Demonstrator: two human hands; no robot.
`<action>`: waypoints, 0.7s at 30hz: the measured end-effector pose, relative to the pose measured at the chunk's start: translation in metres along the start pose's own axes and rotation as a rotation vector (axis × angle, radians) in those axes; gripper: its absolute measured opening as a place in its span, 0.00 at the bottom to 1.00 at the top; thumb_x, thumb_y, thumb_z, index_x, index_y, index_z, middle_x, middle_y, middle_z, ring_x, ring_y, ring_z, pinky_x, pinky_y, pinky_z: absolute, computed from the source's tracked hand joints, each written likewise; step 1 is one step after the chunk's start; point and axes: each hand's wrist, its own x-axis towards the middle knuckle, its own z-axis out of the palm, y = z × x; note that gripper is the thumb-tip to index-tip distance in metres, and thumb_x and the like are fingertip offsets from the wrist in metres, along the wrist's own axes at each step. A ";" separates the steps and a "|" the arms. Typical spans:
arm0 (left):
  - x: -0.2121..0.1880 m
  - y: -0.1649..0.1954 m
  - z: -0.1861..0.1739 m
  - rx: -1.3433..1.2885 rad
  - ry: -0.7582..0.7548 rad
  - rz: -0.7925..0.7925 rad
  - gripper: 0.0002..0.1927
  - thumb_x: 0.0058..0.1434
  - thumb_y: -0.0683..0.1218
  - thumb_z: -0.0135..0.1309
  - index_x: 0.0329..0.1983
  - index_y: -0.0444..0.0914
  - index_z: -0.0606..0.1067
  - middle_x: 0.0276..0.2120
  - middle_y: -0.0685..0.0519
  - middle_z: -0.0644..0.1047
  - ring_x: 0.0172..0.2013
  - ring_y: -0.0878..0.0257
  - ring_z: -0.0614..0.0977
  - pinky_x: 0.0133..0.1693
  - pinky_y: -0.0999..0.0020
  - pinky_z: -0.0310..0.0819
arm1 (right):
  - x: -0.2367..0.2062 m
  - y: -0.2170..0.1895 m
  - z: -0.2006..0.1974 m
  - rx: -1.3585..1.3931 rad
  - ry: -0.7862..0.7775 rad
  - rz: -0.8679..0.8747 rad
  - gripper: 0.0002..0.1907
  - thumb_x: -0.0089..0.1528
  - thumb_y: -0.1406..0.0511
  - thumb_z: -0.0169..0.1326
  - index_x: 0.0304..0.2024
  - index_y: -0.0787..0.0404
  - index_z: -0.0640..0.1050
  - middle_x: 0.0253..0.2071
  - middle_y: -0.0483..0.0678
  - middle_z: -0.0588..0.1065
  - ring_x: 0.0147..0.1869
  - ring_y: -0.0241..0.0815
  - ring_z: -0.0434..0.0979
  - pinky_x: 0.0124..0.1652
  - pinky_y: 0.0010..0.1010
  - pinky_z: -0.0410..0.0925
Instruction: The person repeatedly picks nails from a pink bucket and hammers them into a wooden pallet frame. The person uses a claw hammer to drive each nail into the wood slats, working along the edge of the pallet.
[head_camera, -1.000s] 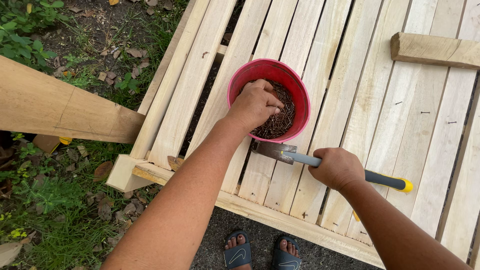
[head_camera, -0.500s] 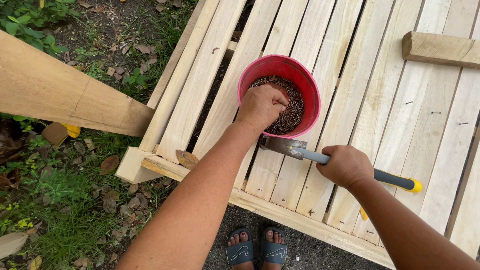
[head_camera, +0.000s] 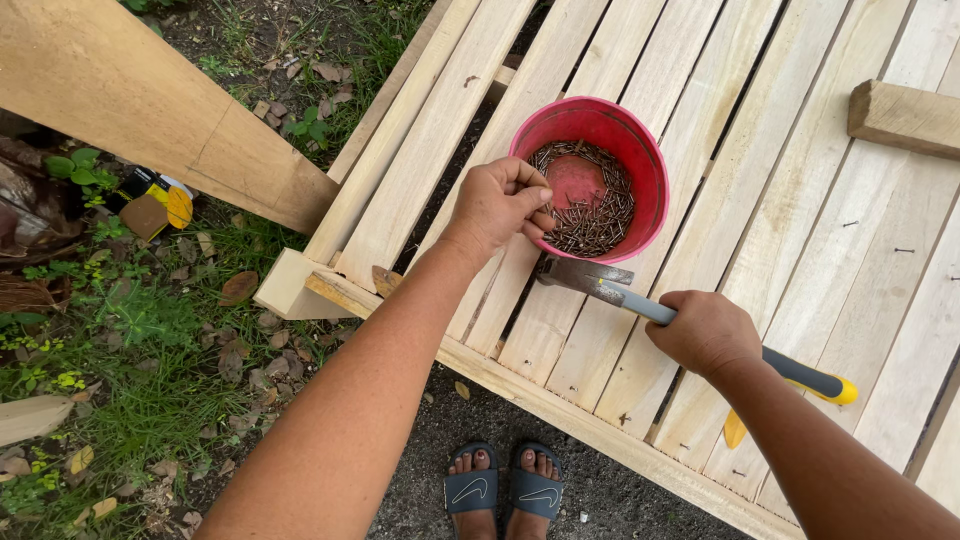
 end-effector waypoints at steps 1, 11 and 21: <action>-0.006 -0.003 -0.008 -0.005 -0.015 -0.054 0.01 0.62 0.36 0.56 0.37 0.32 0.76 0.28 0.48 0.82 0.26 0.63 0.86 0.25 0.71 0.83 | 0.000 0.000 0.000 0.003 0.010 0.004 0.14 0.61 0.52 0.54 0.45 0.41 0.85 0.37 0.45 0.84 0.42 0.45 0.85 0.48 0.39 0.77; -0.073 -0.061 -0.056 0.522 -0.153 -0.366 0.04 0.59 0.33 0.57 0.36 0.32 0.79 0.32 0.50 0.83 0.33 0.65 0.88 0.34 0.70 0.83 | 0.001 0.002 -0.002 0.006 0.062 -0.039 0.16 0.60 0.52 0.56 0.49 0.40 0.85 0.39 0.45 0.84 0.44 0.47 0.84 0.51 0.40 0.76; -0.076 -0.049 -0.050 0.810 -0.257 -0.217 0.08 0.50 0.39 0.68 0.34 0.42 0.86 0.33 0.53 0.86 0.34 0.66 0.86 0.40 0.71 0.81 | -0.001 0.006 0.006 0.013 0.038 -0.029 0.17 0.60 0.53 0.57 0.50 0.42 0.85 0.37 0.47 0.85 0.42 0.47 0.85 0.52 0.39 0.76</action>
